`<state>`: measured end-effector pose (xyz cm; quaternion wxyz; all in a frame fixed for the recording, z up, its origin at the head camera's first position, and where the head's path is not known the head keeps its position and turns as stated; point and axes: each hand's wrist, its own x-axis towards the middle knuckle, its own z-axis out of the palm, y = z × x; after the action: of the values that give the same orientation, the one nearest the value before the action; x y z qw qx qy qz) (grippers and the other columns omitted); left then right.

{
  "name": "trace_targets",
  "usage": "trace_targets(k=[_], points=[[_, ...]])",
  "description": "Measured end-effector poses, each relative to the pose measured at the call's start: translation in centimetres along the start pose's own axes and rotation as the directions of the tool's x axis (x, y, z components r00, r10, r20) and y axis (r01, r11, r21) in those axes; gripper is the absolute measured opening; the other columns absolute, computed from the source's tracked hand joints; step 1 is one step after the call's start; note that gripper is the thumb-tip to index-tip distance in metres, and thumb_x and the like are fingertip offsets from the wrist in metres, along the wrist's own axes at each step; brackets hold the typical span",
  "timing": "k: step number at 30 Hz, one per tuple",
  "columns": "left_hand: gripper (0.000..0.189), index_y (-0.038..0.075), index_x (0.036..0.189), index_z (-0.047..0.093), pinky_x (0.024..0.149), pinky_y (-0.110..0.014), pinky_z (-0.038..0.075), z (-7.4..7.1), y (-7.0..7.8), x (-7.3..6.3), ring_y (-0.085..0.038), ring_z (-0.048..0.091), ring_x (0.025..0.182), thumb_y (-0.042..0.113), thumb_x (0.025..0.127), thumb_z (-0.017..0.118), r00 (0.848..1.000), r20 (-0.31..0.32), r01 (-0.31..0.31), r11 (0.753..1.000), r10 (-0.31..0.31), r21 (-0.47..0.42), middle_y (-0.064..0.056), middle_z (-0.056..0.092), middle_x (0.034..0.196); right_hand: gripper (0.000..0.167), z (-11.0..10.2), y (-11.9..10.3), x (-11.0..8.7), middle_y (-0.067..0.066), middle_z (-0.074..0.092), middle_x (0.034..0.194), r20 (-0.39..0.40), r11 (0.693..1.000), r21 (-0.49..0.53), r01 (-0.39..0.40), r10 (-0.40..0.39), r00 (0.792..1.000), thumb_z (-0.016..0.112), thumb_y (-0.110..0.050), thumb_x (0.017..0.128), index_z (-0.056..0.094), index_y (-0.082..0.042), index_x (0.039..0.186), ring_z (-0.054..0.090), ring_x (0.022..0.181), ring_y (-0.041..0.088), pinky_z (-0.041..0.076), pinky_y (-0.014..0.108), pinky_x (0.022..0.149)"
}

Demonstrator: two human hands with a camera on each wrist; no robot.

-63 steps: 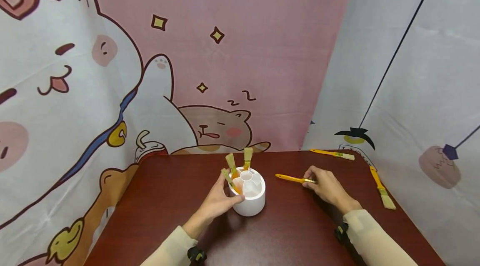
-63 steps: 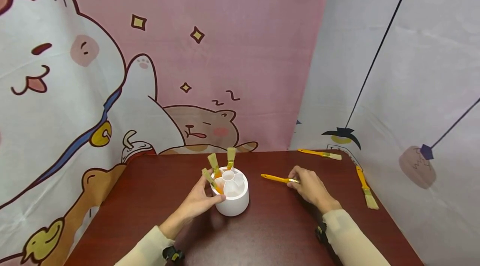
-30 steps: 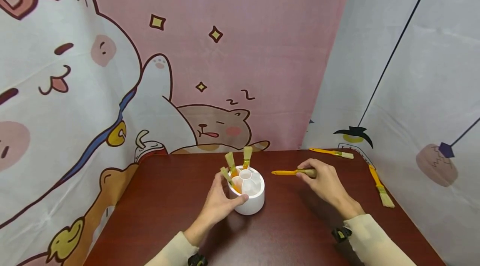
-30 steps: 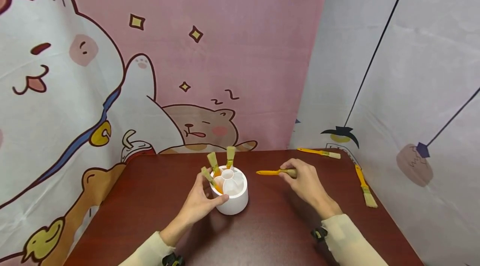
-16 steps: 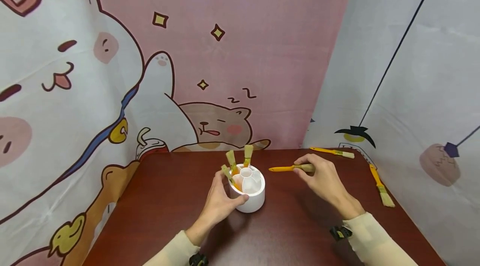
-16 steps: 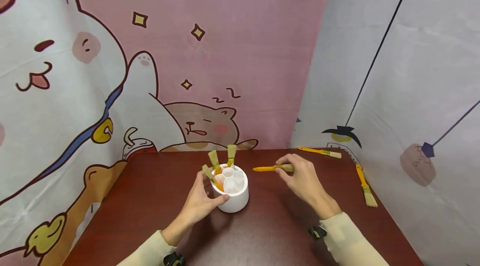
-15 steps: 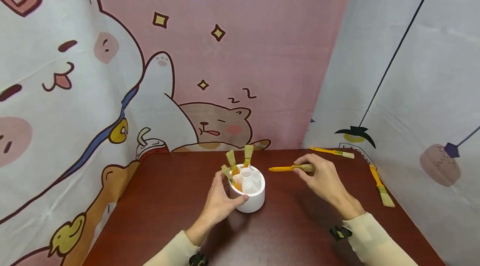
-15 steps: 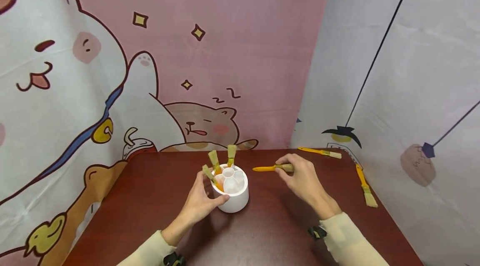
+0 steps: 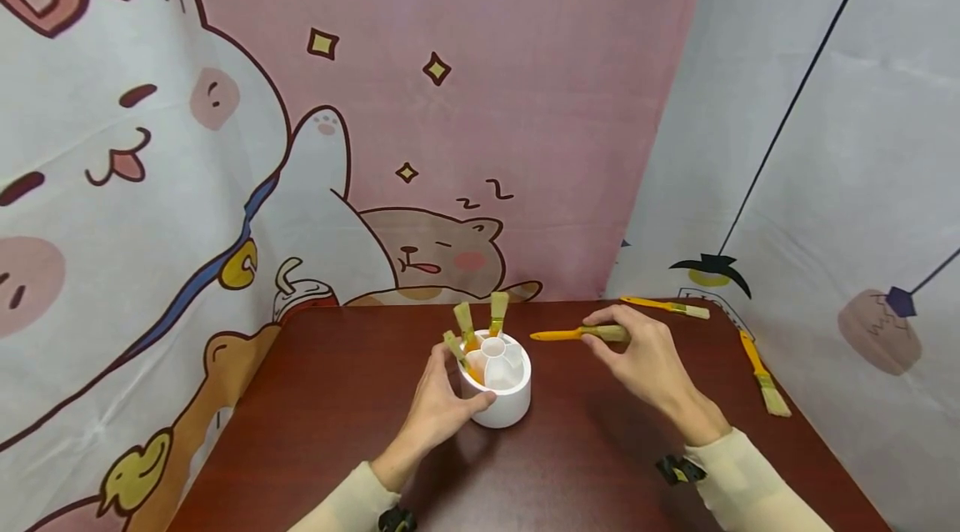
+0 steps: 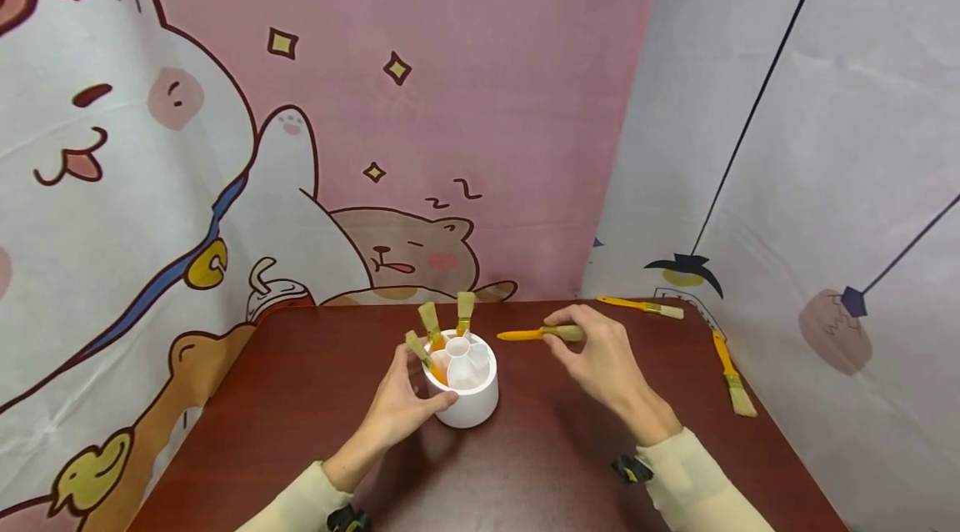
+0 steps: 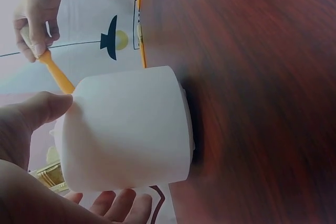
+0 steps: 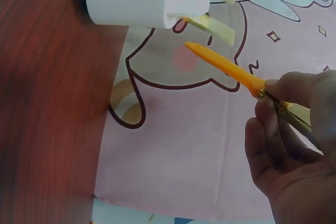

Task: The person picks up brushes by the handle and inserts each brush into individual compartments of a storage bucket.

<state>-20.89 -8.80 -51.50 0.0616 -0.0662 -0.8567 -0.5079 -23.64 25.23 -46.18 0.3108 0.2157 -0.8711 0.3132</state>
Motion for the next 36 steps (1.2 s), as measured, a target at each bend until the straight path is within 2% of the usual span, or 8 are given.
trace_targets(k=[6, 12, 16, 23, 29, 36], points=[[0.098, 0.005, 0.16, 0.049, 0.12, -0.068, 0.056, -0.1, 0.1, 0.1, -0.045, 0.064, 0.151, 0.022, 0.082, 0.106, 1.0, 0.024, -0.001, 1.0, 0.002, -0.028, -0.021, 0.062, 0.162, 0.038, -0.3, -1.1, 0.3, -0.004, 0.089, 0.112, -0.023, 1.0, 0.029, -0.008, 0.009, 1.0, 0.102, -0.007, 0.087, 0.085, -0.018, 0.119, 0.084, 0.101, 0.023, 0.049, 0.003, 0.095], [0.094, 0.006, 0.158, 0.051, 0.114, -0.063, 0.062, 0.0, 0.1, 0.2, -0.04, 0.071, 0.137, 0.025, 0.083, 0.106, 0.999, 0.04, 0.003, 0.999, 0.0, -0.053, -0.021, 0.065, 0.155, 0.045, -0.6, -2.2, 0.6, -0.004, 0.09, 0.112, -0.057, 0.997, 0.08, 0.005, -0.001, 0.998, 0.104, -0.006, 0.085, 0.084, -0.018, 0.124, 0.086, 0.104, 0.025, 0.046, 0.002, 0.103], [0.094, 0.006, 0.158, 0.05, 0.114, -0.063, 0.063, -0.1, 0.0, 0.3, -0.04, 0.072, 0.136, 0.022, 0.084, 0.105, 0.999, 0.043, 0.0, 0.997, 0.004, -0.071, -0.022, 0.066, 0.155, 0.047, -0.8, -2.8, 0.8, -0.006, 0.09, 0.108, -0.076, 0.994, 0.106, 0.025, -0.017, 0.997, 0.104, -0.005, 0.085, 0.084, -0.019, 0.125, 0.086, 0.103, 0.025, 0.046, 0.003, 0.106], [0.096, 0.007, 0.163, 0.046, 0.116, -0.062, 0.063, -0.3, -0.4, 0.6, -0.045, 0.071, 0.143, 0.02, 0.088, 0.103, 0.997, 0.075, 0.004, 0.994, 0.004, -0.105, -0.023, 0.063, 0.161, 0.04, -1.0, -3.8, 1.1, -0.009, 0.089, 0.099, -0.092, 0.988, 0.149, 0.051, -0.038, 0.995, 0.104, -0.005, 0.084, 0.085, -0.017, 0.117, 0.081, 0.089, 0.01, 0.053, 0.008, 0.091], [0.097, 0.008, 0.166, 0.046, 0.113, -0.06, 0.065, -0.4, -0.6, 0.6, -0.044, 0.075, 0.139, 0.02, 0.089, 0.103, 0.996, 0.084, 0.006, 0.993, 0.004, -0.12, -0.024, 0.065, 0.159, 0.038, -1.0, -4.6, 1.5, -0.006, 0.088, 0.099, -0.091, 0.977, 0.191, 0.095, -0.078, 0.993, 0.104, -0.003, 0.084, 0.086, -0.019, 0.113, 0.081, 0.09, 0.009, 0.055, 0.009, 0.092], [0.095, 0.01, 0.165, 0.047, 0.112, -0.06, 0.066, -0.6, -0.8, 0.5, -0.043, 0.077, 0.135, 0.018, 0.088, 0.103, 0.995, 0.097, 0.001, 0.992, 0.011, -0.124, -0.025, 0.067, 0.158, 0.036, -1.2, -5.6, 1.8, -0.01, 0.087, 0.104, -0.063, 0.973, 0.199, 0.117, -0.106, 0.992, 0.105, -0.007, 0.086, 0.086, -0.021, 0.113, 0.08, 0.094, 0.005, 0.058, 0.011, 0.091]])
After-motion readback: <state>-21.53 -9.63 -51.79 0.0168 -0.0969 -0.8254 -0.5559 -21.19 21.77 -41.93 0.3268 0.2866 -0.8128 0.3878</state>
